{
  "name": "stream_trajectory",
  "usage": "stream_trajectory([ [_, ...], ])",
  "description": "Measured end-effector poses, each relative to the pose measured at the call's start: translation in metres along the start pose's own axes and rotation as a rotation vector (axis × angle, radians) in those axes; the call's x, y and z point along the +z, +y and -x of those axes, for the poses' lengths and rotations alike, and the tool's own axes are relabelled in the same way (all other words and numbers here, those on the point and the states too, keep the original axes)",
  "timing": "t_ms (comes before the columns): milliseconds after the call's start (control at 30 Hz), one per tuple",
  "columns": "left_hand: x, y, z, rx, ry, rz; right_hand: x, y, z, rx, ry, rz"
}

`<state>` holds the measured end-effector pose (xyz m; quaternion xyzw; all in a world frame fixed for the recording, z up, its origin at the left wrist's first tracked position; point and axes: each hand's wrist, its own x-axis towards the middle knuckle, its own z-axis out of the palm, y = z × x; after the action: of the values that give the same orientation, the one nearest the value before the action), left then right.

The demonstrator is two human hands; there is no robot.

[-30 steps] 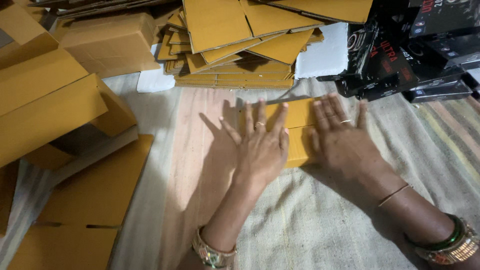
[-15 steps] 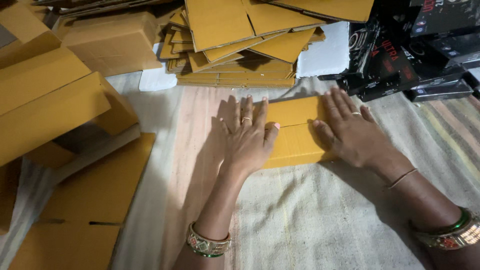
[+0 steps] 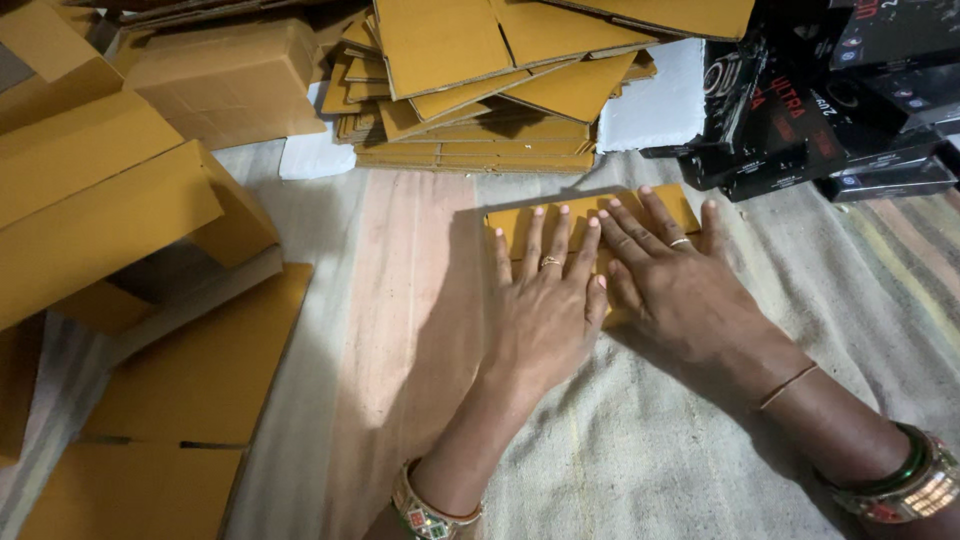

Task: The person sits on a bed covered with flat cardboard box blanks and folds them into boxes. They pick up a flat blank, fold the side flaps inward, press the base closed, tuck the locking tabs, and set the finished box aside before reaching for the next blank.

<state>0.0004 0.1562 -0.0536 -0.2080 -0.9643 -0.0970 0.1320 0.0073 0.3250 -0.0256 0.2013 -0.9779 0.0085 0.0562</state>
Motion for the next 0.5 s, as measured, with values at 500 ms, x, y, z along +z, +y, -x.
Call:
stream_trajectory([
  [500,-0.031,-0.031,-0.008,-0.325,-0.296,0.054,0.026,0.042,-0.012,0.245,0.075,-0.185],
])
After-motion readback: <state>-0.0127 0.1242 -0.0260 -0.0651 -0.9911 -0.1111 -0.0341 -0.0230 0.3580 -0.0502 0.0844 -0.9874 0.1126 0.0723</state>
